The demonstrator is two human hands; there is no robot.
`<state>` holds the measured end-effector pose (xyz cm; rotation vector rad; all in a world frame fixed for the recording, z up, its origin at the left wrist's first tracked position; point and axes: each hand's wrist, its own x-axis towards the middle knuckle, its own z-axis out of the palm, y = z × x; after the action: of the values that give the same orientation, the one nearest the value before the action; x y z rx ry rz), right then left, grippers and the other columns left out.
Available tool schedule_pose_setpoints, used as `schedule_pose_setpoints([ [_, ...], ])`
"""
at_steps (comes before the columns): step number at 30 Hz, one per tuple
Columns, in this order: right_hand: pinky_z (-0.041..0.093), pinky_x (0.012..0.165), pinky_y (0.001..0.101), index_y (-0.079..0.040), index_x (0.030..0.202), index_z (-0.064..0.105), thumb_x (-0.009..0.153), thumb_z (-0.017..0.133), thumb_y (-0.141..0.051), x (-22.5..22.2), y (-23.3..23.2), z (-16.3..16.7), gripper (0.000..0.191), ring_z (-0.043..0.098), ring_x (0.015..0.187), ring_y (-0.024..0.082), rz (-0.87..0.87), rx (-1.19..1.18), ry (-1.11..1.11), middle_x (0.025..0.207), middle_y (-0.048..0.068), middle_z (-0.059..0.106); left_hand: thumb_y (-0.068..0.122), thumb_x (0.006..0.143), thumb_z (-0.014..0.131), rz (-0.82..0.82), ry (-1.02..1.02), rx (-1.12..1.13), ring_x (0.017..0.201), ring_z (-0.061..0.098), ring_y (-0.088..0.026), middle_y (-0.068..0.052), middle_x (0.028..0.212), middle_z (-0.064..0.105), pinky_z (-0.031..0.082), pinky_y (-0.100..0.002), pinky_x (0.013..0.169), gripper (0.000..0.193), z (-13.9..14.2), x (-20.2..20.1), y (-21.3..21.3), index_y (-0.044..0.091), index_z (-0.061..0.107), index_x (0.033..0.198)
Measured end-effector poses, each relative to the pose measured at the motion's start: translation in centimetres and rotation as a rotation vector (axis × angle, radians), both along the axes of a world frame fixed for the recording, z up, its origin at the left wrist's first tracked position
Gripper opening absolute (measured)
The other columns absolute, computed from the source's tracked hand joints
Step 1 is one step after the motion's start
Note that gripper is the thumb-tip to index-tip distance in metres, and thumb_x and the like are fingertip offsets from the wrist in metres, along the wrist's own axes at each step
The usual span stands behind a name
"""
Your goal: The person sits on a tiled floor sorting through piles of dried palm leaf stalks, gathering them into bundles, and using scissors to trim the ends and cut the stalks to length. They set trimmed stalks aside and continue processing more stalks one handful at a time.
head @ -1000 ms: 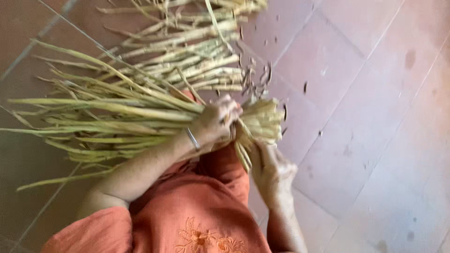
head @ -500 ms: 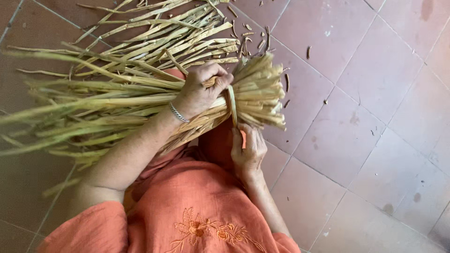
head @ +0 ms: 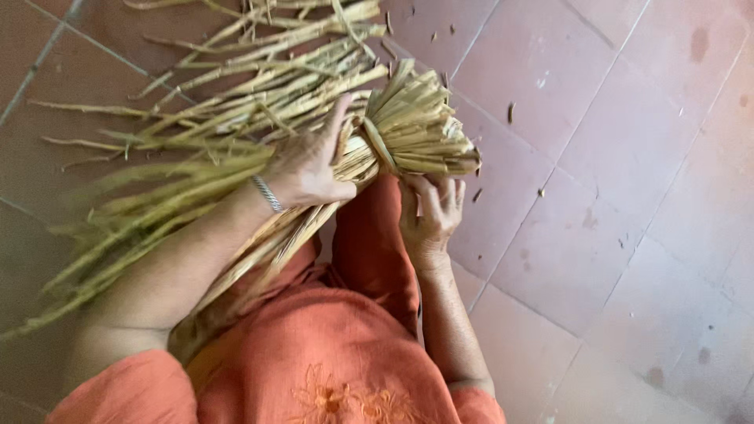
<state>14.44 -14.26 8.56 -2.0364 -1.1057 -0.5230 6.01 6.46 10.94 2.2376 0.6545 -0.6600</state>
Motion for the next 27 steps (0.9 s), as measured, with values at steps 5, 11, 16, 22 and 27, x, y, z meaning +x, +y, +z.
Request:
schedule_pose_setpoints([
  [5, 0.054, 0.065, 0.0314, -0.003, 0.101, 0.067, 0.091, 0.082, 0.004, 1.5, 2.8, 1.4, 0.019, 0.065, 0.075, 0.020, 0.008, 0.146, 0.165, 0.097, 0.009, 0.069, 0.030, 0.075, 0.089, -0.065, -0.668, -0.036, 0.124, 0.051, -0.050, -0.039, 0.138, 0.048, 0.039, -0.056, 0.102, 0.138, -1.3, -1.2, 2.8, -0.002, -0.011, 0.164],
  [11, 0.058, 0.072, 0.0324, -0.003, 0.107, 0.068, 0.090, 0.079, 0.007, 1.6, 5.3, 2.8, 0.022, 0.069, 0.084, 0.024, 0.086, 0.186, 0.069, 0.100, 0.012, 0.067, 0.034, 0.072, 0.089, 0.205, -0.783, -0.482, 0.142, 0.046, -0.045, -0.035, 0.158, 0.033, 0.043, -0.046, 0.115, 0.126, -3.9, -1.8, 3.9, -0.002, 0.007, 0.160],
  [16, 0.059, 0.077, 0.0346, -0.003, 0.115, 0.068, 0.088, 0.082, 0.004, 1.2, 6.6, 3.1, 0.031, 0.070, 0.090, 0.029, 0.179, 0.110, 0.055, 0.105, 0.014, 0.066, 0.027, 0.068, 0.087, 0.421, -0.696, -0.472, 0.148, 0.036, -0.034, -0.028, 0.161, 0.031, 0.036, -0.041, 0.120, 0.121, -3.6, -1.9, 4.1, -0.004, 0.014, 0.160],
  [22, 0.059, 0.076, 0.0358, -0.003, 0.114, 0.069, 0.084, 0.085, -0.001, 2.8, 6.4, 2.3, 0.034, 0.072, 0.090, 0.029, 0.277, -0.022, 0.097, 0.106, 0.012, 0.069, 0.022, 0.069, 0.080, 0.473, -0.642, -0.690, 0.132, 0.055, -0.045, -0.034, 0.153, 0.044, 0.046, -0.046, 0.116, 0.129, -4.2, -2.7, 3.4, 0.000, -0.004, 0.165],
  [27, 0.059, 0.073, 0.0354, -0.006, 0.109, 0.069, 0.087, 0.082, 0.000, 4.0, 6.1, 0.8, 0.026, 0.071, 0.083, 0.026, 0.300, -0.128, 0.088, 0.102, 0.010, 0.070, 0.015, 0.077, 0.081, 0.272, -0.850, -0.350, 0.153, 0.025, -0.043, -0.039, 0.163, 0.018, 0.028, -0.042, 0.128, 0.121, -5.7, -2.8, 2.0, -0.009, -0.002, 0.161],
])
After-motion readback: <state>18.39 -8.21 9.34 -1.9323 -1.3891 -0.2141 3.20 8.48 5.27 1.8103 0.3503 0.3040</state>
